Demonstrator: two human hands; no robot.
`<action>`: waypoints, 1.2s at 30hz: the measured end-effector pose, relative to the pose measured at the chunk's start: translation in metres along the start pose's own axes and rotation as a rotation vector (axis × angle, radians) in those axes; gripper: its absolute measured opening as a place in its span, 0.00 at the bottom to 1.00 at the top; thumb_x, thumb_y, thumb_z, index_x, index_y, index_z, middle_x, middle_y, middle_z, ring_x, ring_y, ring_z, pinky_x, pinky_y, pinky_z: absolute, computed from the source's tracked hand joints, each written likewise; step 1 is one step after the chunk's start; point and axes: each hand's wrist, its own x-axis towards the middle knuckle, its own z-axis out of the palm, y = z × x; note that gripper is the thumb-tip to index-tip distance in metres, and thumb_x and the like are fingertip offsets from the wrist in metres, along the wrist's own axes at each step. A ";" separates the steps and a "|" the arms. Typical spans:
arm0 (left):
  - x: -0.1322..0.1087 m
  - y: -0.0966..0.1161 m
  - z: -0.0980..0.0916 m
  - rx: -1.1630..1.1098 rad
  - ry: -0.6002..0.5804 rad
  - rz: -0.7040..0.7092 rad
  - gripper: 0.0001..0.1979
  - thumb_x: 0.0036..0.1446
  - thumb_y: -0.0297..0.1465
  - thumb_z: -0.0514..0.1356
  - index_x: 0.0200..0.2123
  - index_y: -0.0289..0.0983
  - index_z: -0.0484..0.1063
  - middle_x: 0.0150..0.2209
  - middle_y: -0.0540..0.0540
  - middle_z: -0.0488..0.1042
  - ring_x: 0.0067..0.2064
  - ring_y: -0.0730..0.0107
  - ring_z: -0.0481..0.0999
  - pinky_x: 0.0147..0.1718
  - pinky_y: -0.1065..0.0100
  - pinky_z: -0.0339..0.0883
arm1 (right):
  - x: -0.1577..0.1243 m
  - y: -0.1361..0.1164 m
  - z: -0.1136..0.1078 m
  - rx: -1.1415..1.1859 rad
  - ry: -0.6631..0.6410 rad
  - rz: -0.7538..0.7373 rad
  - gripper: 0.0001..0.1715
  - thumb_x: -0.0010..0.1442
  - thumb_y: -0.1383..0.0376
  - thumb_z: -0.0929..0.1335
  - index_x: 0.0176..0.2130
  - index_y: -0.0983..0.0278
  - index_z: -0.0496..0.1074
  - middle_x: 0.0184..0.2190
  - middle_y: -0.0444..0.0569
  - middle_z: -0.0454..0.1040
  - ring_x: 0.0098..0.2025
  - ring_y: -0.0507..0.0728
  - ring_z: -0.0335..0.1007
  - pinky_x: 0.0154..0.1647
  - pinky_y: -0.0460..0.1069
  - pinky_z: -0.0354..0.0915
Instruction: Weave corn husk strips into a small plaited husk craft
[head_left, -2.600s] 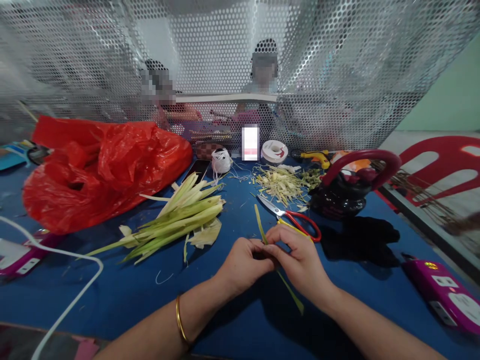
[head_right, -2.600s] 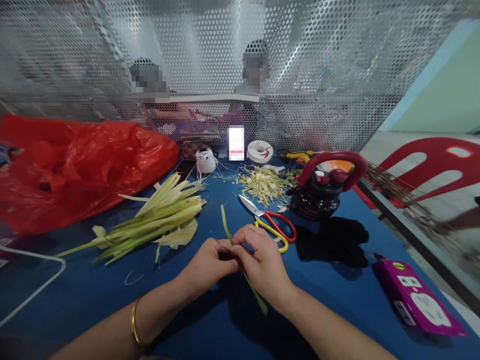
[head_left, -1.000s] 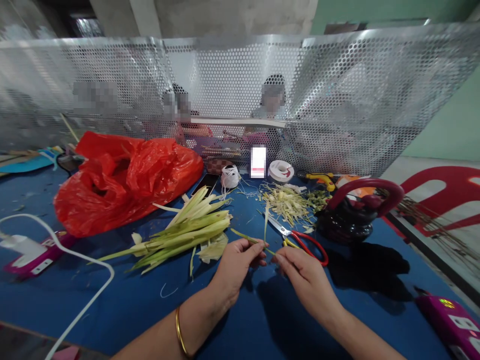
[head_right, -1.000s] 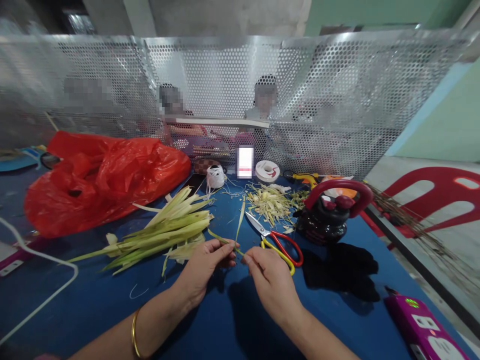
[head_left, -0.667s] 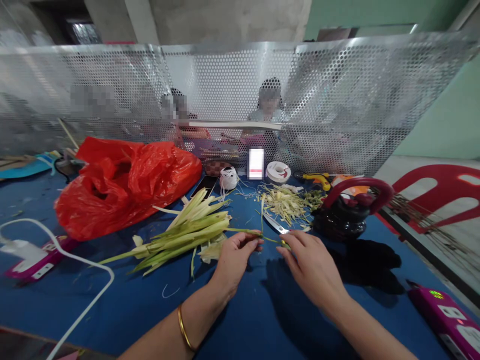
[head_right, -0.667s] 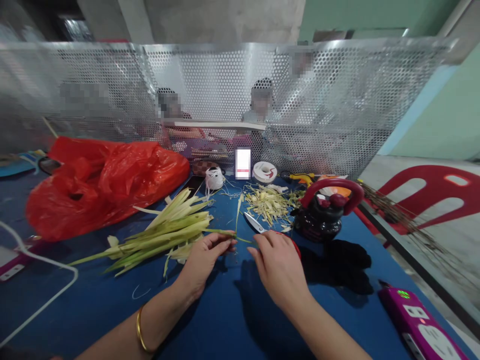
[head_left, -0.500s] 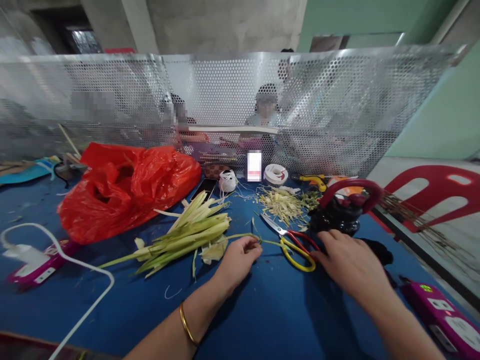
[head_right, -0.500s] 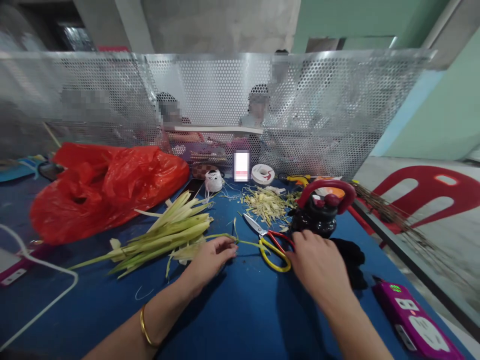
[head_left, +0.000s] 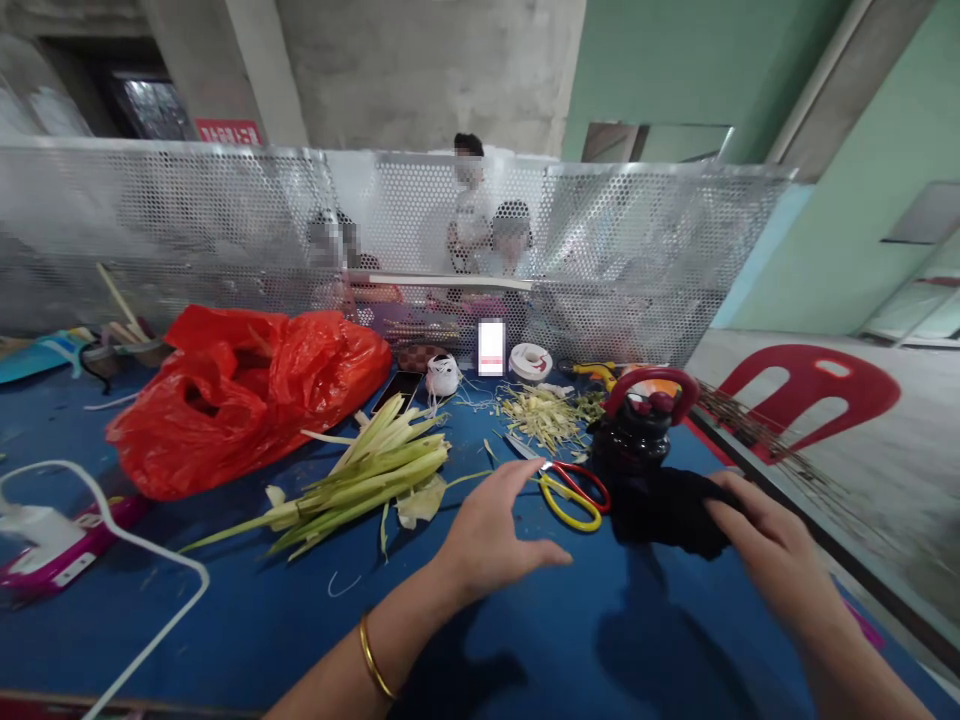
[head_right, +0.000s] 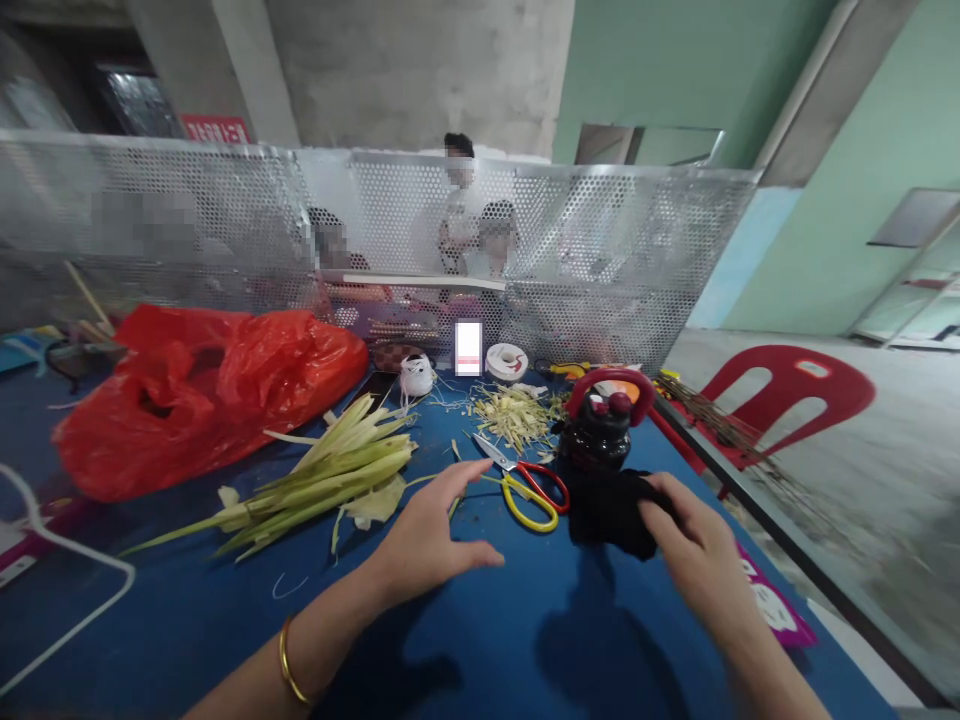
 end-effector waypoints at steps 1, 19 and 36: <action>-0.002 0.004 0.004 -0.054 -0.018 0.025 0.49 0.32 0.36 0.76 0.61 0.38 0.65 0.61 0.38 0.67 0.60 0.50 0.66 0.58 0.58 0.57 | -0.001 -0.014 0.010 0.166 -0.044 0.035 0.10 0.54 0.56 0.67 0.31 0.60 0.72 0.23 0.43 0.71 0.26 0.56 0.67 0.27 0.49 0.63; -0.009 -0.036 0.003 -0.868 0.025 -0.436 0.18 0.41 0.41 0.72 0.29 0.32 0.78 0.24 0.49 0.76 0.24 0.76 0.69 0.26 0.74 0.59 | -0.006 -0.060 0.111 1.108 -0.288 0.485 0.07 0.49 0.63 0.75 0.31 0.62 0.76 0.25 0.41 0.78 0.25 0.51 0.72 0.27 0.44 0.70; -0.008 -0.043 0.006 -0.365 0.125 -0.299 0.13 0.53 0.40 0.61 0.26 0.35 0.74 0.24 0.50 0.73 0.29 0.68 0.71 0.30 0.69 0.62 | -0.023 -0.067 0.100 1.081 -0.165 0.604 0.15 0.39 0.61 0.80 0.29 0.64 0.81 0.25 0.47 0.82 0.28 0.57 0.77 0.27 0.47 0.68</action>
